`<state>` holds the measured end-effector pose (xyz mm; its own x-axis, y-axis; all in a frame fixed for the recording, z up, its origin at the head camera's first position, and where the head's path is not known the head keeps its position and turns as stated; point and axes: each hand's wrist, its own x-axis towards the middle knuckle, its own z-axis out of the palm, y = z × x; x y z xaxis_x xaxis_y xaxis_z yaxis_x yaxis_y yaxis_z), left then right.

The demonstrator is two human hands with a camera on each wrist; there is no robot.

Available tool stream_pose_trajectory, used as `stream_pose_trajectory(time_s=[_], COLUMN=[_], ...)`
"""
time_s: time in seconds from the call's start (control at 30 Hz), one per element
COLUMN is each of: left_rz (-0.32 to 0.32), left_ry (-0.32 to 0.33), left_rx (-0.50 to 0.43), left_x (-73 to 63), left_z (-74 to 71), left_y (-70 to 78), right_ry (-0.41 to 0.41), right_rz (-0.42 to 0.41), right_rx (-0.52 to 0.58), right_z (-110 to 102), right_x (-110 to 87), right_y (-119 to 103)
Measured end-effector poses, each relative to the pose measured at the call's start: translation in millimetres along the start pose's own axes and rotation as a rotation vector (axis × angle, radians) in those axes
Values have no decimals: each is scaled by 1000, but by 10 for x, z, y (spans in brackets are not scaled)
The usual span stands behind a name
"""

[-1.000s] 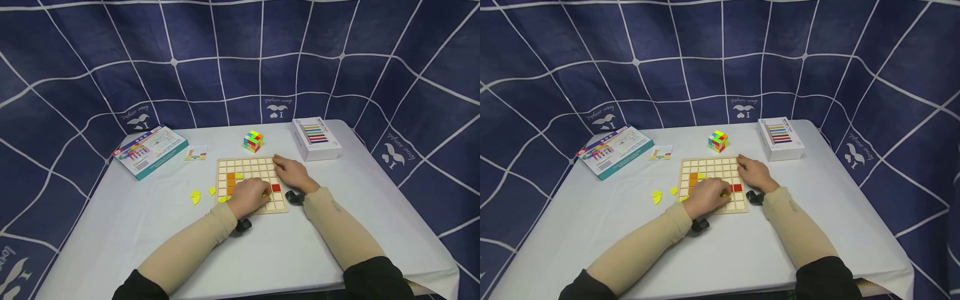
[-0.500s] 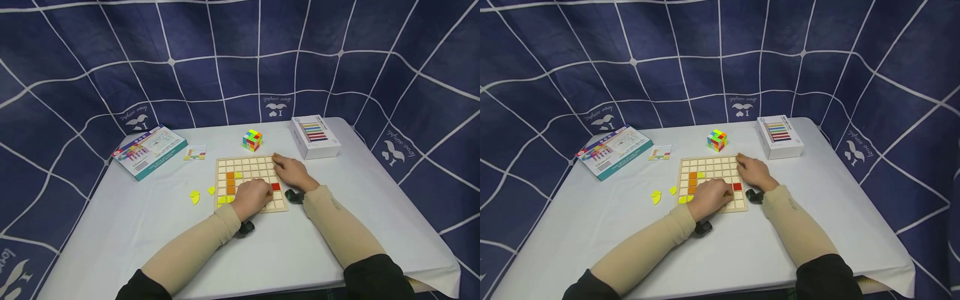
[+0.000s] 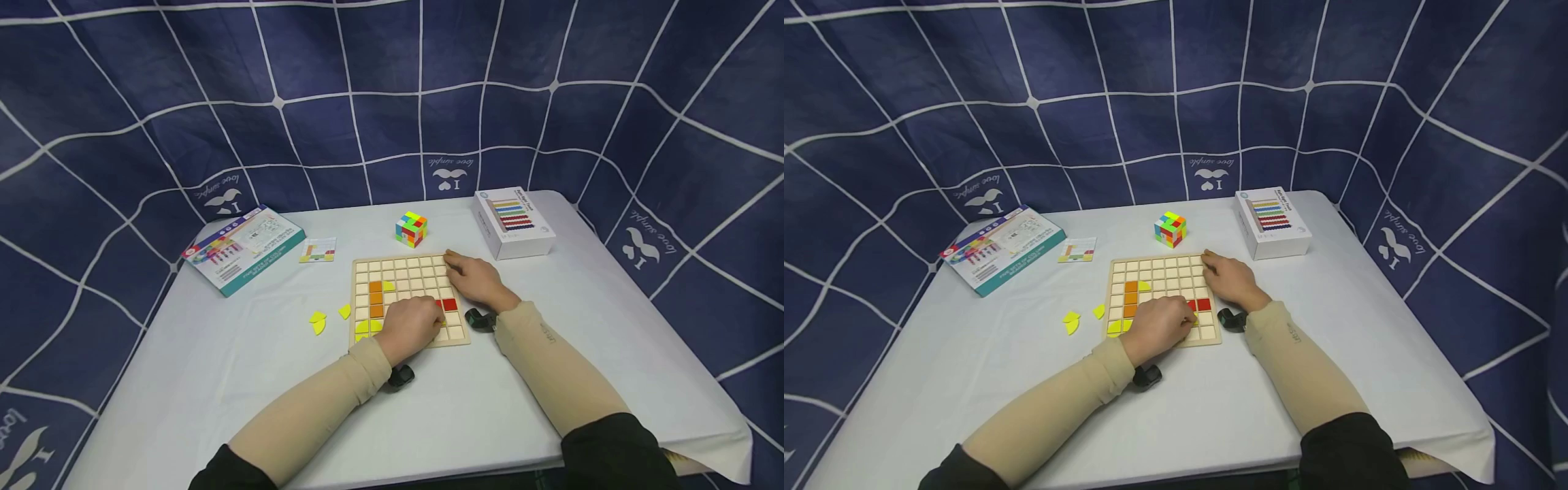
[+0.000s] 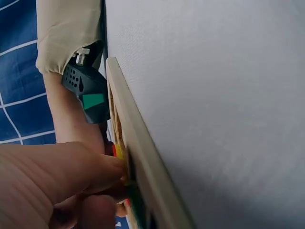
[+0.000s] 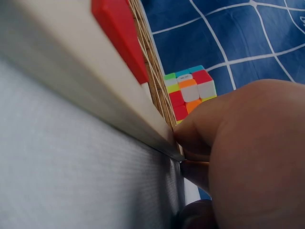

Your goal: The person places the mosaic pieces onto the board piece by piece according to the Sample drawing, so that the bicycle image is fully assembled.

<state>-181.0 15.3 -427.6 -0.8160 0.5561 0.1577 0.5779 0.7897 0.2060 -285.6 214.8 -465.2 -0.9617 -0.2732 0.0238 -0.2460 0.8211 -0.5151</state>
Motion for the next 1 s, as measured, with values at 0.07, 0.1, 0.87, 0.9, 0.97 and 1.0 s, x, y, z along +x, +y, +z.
stream_pose_trajectory(time_s=[0.07, 0.1, 0.87, 0.9, 0.97, 1.0], left_rz=[7, 9, -574, -572, -570, -570], left_ry=[-10, -17, 87, 74, 47, 33], left_rx=[12, 10, -256, -275, -315, -327], left_x=[-6, -12, -1171, -1202, -1235, -1239], left_z=[-4, -12, -542, -510, -468, -454], left_y=[-2, -6, -1851, -1885, -1905, -1900], right_ry=[-2, -3, -33, -37, -40, -41], right_rz=[5, 7, 11, 13, 20, 24], right_rx=[4, 4, 1, 2, 8, 12], right_z=[7, 12, -51, -47, -29, -19], right_x=[-4, -5, 24, 23, 18, 16], right_y=[2, 4, -17, -17, -24, -29])
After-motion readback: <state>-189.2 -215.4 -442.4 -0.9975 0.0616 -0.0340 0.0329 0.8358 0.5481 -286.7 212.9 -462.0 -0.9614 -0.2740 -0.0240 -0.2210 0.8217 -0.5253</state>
